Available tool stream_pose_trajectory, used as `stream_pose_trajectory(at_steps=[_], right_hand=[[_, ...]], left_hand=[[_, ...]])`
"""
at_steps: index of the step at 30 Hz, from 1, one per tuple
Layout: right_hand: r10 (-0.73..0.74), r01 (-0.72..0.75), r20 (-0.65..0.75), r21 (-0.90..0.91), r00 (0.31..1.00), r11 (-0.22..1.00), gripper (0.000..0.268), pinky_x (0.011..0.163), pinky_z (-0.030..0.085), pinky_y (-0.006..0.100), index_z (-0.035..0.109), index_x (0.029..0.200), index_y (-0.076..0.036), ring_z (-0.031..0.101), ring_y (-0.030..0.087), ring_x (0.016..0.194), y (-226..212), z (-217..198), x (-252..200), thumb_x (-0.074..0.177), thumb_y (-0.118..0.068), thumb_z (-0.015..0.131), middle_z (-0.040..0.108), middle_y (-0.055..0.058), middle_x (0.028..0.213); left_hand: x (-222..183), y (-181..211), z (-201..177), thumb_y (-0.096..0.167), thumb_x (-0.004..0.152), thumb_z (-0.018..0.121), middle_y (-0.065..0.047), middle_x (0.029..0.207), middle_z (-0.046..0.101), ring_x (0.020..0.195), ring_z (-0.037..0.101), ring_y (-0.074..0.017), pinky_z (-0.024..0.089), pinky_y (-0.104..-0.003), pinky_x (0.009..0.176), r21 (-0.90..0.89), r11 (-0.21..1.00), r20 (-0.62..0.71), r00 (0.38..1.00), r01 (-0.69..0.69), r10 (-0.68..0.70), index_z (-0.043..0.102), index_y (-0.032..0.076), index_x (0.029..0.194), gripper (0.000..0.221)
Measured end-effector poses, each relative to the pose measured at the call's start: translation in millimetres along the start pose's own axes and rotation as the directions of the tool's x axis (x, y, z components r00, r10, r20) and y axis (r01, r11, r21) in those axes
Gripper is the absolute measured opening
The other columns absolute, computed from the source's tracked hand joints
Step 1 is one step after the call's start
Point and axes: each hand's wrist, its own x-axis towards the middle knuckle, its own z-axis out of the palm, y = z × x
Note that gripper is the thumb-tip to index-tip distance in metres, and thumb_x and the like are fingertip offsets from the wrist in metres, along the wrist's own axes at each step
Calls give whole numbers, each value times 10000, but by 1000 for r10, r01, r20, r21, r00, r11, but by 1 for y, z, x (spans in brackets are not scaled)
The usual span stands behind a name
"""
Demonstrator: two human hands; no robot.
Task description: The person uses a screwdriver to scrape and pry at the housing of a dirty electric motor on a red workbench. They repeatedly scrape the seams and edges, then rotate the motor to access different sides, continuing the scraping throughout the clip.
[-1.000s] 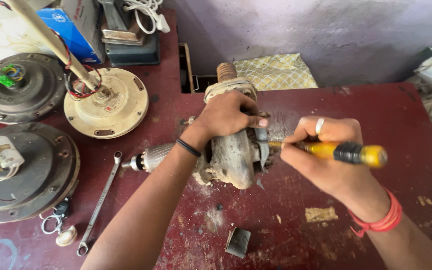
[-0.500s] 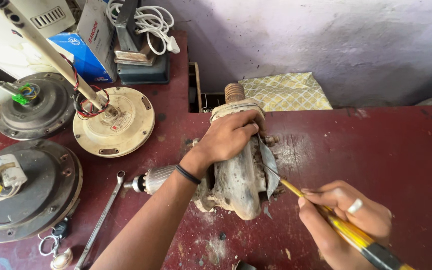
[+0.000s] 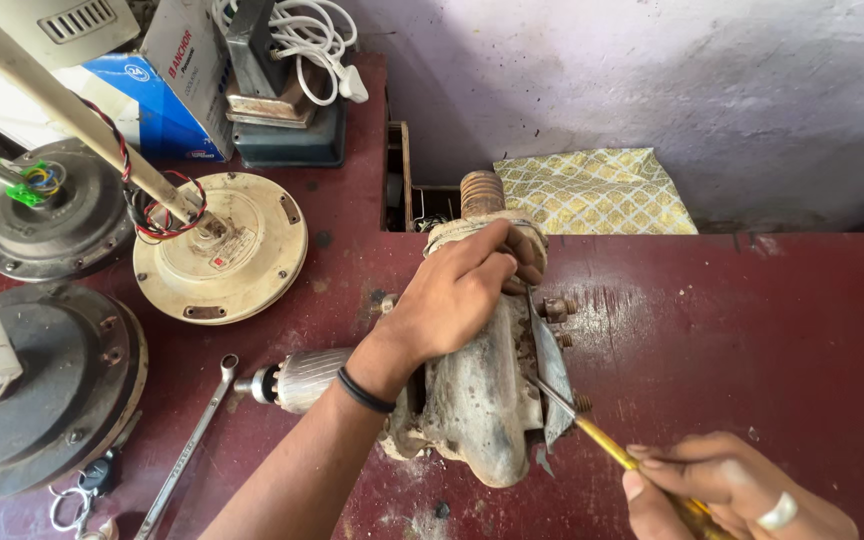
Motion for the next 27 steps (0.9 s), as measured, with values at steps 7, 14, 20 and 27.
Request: stream_pose_trajectory(at_steps=[7, 14, 20, 27], right_hand=[[-41, 66, 140, -177, 989, 982, 126, 719, 598, 266, 725, 838, -42, 757, 162, 768, -13, 8, 4, 736, -36, 799, 769, 72, 823], [-134, 121, -71, -165, 988, 979, 152, 765, 604, 254, 659, 823, -89, 770, 132, 806, -26, 21, -14, 813, -52, 806, 724, 73, 868], [-19, 31, 172, -69, 985, 997, 168, 821, 608, 271, 745, 970, -81, 765, 149, 861, 48, -9, -28, 812, -76, 801, 776, 70, 986], [79, -37, 265, -162, 961, 986, 215, 844, 594, 239, 810, 1017, -125, 756, 117, 886, 84, -23, -49, 802, -128, 821, 806, 15, 1013]], left_hand=[[-3, -1, 0, 153, 873, 419, -123, 967, 734, 929, 738, -247, 550, -385, 864, 149, 987, -64, 996, -58, 68, 626, 45, 1026, 279], [-5, -10, -1, 133, 862, 444, -137, 938, 721, 911, 709, -290, 545, -408, 850, 246, 950, -89, 971, -194, 222, 655, 46, 997, 265], [-2, -17, 0, 96, 844, 456, -145, 918, 706, 912, 696, -328, 534, -426, 837, 266, 940, -103, 963, -215, 249, 623, 37, 971, 218], [-3, -10, 0, 98, 857, 458, -171, 859, 674, 861, 679, -349, 531, -431, 810, 274, 951, -120, 976, -142, 180, 592, 21, 942, 177]])
